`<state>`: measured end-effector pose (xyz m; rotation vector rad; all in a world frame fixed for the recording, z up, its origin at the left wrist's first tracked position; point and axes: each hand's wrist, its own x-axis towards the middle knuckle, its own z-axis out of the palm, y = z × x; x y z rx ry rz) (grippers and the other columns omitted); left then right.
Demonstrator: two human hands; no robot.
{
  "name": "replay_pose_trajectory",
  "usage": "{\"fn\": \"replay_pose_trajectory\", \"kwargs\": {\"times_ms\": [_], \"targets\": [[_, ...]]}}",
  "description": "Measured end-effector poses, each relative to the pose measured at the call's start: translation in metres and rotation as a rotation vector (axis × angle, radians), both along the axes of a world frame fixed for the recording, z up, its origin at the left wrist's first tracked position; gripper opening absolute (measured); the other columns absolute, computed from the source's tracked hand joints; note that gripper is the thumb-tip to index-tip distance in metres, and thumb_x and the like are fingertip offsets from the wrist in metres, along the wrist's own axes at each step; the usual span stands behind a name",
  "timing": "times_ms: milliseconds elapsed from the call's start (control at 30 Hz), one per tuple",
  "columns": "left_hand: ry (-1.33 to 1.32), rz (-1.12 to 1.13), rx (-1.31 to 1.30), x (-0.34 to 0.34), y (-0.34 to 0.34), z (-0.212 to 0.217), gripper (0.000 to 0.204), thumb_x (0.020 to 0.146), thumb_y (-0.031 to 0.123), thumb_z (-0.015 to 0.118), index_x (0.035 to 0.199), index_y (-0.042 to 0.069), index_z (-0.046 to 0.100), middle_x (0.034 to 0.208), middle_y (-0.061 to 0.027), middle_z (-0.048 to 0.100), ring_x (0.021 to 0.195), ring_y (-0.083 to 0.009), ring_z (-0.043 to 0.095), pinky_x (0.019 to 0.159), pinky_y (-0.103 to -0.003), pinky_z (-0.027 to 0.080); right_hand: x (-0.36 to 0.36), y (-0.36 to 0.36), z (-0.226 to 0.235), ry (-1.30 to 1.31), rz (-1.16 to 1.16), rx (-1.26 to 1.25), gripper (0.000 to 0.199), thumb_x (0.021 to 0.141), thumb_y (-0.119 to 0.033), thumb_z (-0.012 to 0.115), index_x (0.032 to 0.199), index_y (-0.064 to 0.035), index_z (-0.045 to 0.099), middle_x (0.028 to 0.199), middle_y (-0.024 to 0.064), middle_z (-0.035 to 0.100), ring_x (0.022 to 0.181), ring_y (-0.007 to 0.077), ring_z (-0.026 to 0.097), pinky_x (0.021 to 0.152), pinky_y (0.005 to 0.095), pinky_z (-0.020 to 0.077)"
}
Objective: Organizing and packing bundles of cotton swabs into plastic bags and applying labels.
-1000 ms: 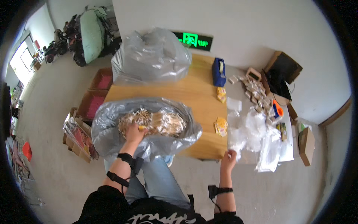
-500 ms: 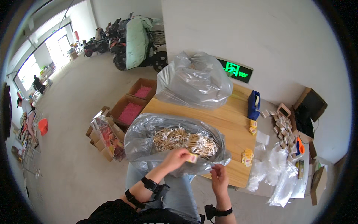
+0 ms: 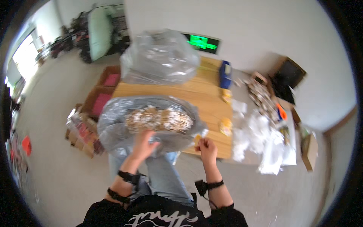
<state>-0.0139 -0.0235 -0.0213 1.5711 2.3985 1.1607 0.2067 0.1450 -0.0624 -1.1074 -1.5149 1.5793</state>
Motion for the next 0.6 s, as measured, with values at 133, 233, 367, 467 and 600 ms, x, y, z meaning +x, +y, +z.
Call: {"fn": "replay_pose_trajectory", "kwargs": {"times_ms": [133,233,367,467,600], "targets": [[0.115,0.103,-0.155,-0.028,-0.023,-0.004,0.066,0.062,0.016,0.078,0.12,0.007,0.047,0.124,-0.0179,0.046,0.119,-0.0377,0.038,0.1,-0.046,0.031,0.033,0.071,-0.02,-0.001,-0.294,0.025,0.006,0.086,-0.001,0.054,0.09,0.0032,0.054,0.076,0.0065,0.056,0.063,0.0165,0.063,0.057,0.0265,0.0545],[0.094,0.151,-0.284,-0.031,-0.026,-0.009,0.076,0.061,0.018,0.08,0.126,0.008,0.043,0.132,-0.0188,0.039,0.126,-0.0382,0.03,0.104,-0.046,0.027,0.051,0.117,-0.033,-0.073,-0.382,0.037,0.006,0.085,0.0,0.052,0.09,0.0031,0.053,0.076,0.0082,0.056,0.062,0.0183,0.064,0.055,0.0264,0.0548],[0.059,0.165,-0.417,-0.031,-0.033,-0.008,0.086,0.058,0.023,0.082,0.132,0.012,0.04,0.139,-0.0183,0.033,0.131,-0.0381,0.024,0.106,-0.05,0.022,0.047,0.145,-0.049,-0.07,-0.364,0.026,0.011,0.084,0.001,0.052,0.094,0.0052,0.054,0.077,0.01,0.057,0.062,0.0209,0.065,0.055,0.0266,0.0554],[0.051,0.172,-0.5,-0.037,-0.044,-0.005,0.092,0.055,0.027,0.084,0.133,0.014,0.039,0.141,-0.018,0.03,0.133,-0.0378,0.02,0.107,-0.052,0.018,0.046,0.159,-0.059,-0.671,-0.306,0.231,0.021,0.082,-0.016,0.055,0.097,-0.0017,0.062,0.086,0.0194,0.064,0.061,0.024,0.065,0.054,0.0345,0.0522],[0.073,0.152,-0.589,-0.045,-0.057,-0.003,0.102,0.052,0.031,0.084,0.138,0.017,0.032,0.143,-0.0175,0.027,0.136,-0.0367,0.015,0.109,-0.054,0.012,0.046,0.141,-0.045,-0.924,-0.317,0.352,0.031,0.082,-0.028,0.058,0.111,-0.0164,0.055,0.106,0.0182,0.058,0.1,0.0369,0.055,0.084,0.0431,0.0443]]}}
